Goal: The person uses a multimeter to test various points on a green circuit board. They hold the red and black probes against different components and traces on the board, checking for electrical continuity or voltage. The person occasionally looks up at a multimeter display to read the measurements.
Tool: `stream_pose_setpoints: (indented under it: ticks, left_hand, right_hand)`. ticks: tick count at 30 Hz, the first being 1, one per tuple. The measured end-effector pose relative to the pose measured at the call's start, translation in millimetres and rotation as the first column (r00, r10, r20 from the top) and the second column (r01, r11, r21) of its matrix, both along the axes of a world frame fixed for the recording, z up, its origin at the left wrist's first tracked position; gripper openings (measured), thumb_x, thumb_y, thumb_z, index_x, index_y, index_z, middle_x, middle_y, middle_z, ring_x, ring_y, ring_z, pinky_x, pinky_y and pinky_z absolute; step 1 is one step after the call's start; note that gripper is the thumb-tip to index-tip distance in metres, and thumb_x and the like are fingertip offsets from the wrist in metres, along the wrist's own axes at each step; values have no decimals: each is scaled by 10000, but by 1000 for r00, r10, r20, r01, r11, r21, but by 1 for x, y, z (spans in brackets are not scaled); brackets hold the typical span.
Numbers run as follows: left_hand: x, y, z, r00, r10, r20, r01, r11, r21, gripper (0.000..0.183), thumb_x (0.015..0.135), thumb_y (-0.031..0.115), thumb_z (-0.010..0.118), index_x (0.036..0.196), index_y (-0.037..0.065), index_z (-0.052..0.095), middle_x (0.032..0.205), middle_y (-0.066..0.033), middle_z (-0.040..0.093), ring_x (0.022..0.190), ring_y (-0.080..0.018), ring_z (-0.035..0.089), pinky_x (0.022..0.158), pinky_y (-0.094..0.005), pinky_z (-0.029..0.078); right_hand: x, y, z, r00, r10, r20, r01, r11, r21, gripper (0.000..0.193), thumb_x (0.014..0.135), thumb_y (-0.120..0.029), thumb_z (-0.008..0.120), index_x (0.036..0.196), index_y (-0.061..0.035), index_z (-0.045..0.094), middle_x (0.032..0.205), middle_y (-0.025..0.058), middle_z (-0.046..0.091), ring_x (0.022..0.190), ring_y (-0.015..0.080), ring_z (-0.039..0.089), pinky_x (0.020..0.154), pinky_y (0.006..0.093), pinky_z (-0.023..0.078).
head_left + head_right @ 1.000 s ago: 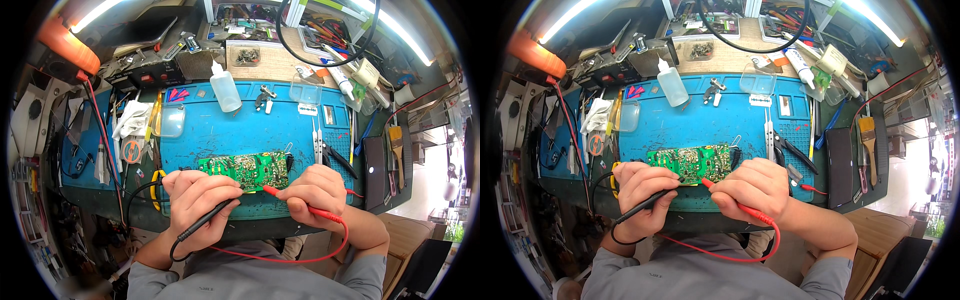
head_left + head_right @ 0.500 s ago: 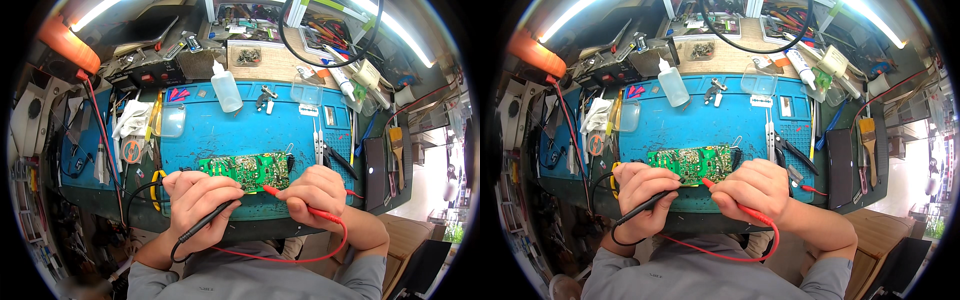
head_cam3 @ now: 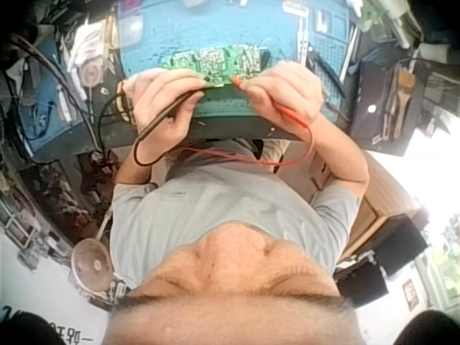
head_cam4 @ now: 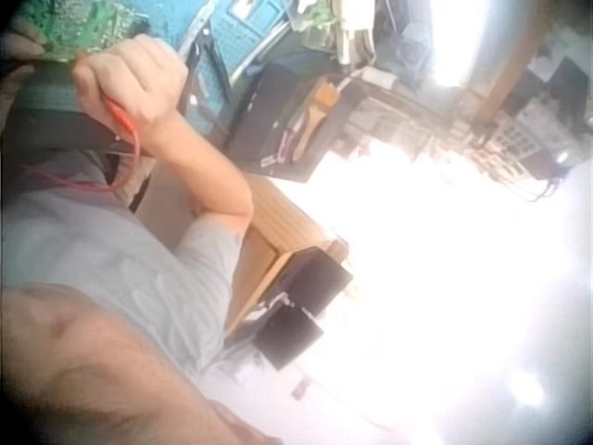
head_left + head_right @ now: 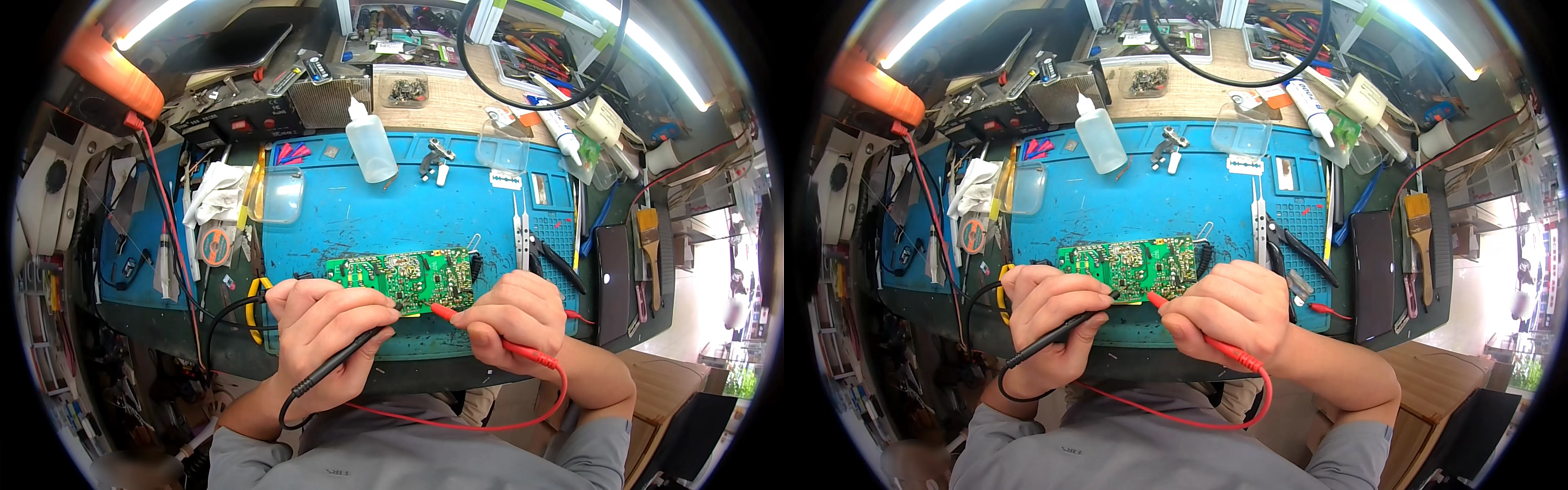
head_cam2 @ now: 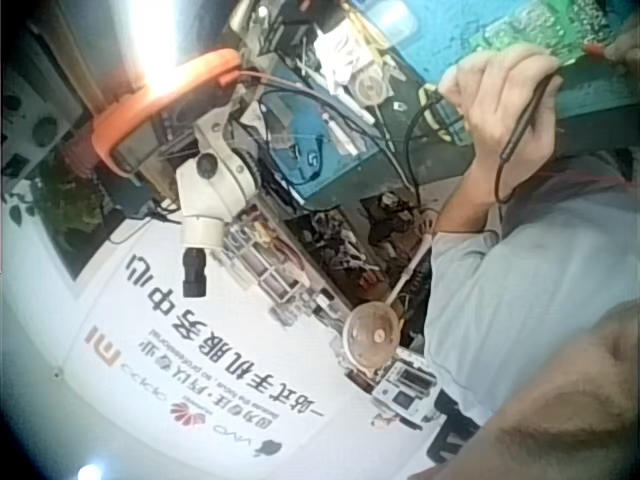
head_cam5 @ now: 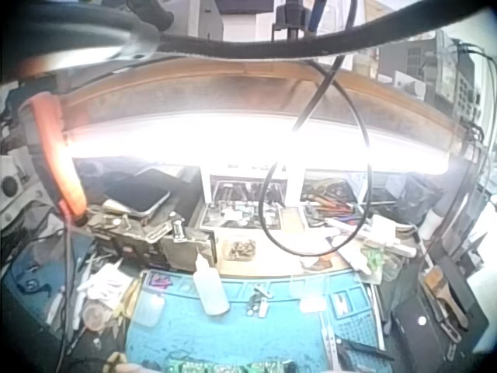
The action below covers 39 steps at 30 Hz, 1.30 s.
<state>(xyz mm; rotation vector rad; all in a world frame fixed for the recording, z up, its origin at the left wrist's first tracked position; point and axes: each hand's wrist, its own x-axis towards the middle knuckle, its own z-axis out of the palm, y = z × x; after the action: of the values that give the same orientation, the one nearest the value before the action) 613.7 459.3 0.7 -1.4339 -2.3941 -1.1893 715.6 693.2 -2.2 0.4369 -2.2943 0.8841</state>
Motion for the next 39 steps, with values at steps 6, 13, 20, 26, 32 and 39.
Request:
stream_pose_setpoints:
  ticks: [6,13,20,26,32,39]
  left_hand:
    - [0,0,2,1000,-2,-1,2,1000,-6,198,809,180,831,998,161,774,1030,43,740,914,-180,581,901,-365,319]
    - [0,1,2,1000,-4,5,4,1000,-6,193,812,180,830,995,160,773,1026,41,739,916,-181,581,905,-365,319]
    - [-1,1,2,1000,-3,-7,3,1000,-14,188,815,181,826,993,157,773,1024,40,739,911,-179,580,904,-366,319]
    - [-1,1,4,1000,-2,-7,2,1000,-14,186,815,175,825,992,156,770,1024,40,742,903,-177,583,903,-364,319]
    - [-1,1,3,1000,-4,-6,4,1000,-13,182,818,176,825,990,157,766,1032,42,746,905,-175,588,902,-360,318]
    - [0,1,3,1000,-1,-2,1,1000,-20,176,824,180,822,990,160,766,1032,45,746,910,-172,588,906,-362,316]
  right_hand:
    - [0,-1,1,1000,-5,0,5,1000,1,78,821,-91,802,801,-78,728,686,24,671,532,164,600,479,292,431]
    - [-1,-1,1,1000,-5,-6,5,1000,4,81,819,-89,805,809,-77,726,684,25,663,536,167,601,482,295,432]
    - [0,-1,1,1000,2,-4,-2,1000,6,82,824,-89,805,811,-74,725,682,26,660,530,168,595,476,293,430]
    - [0,0,1,1000,2,-18,-2,1000,19,79,805,-85,811,812,-73,734,684,27,667,530,165,596,475,292,430]
    - [1,0,0,1000,-3,-14,3,1000,-2,84,785,-80,816,814,-74,738,695,25,680,529,162,597,477,288,425]
    - [1,0,-1,1000,-6,-12,6,1000,6,88,788,-86,821,814,-76,738,698,21,682,529,160,594,477,288,422]
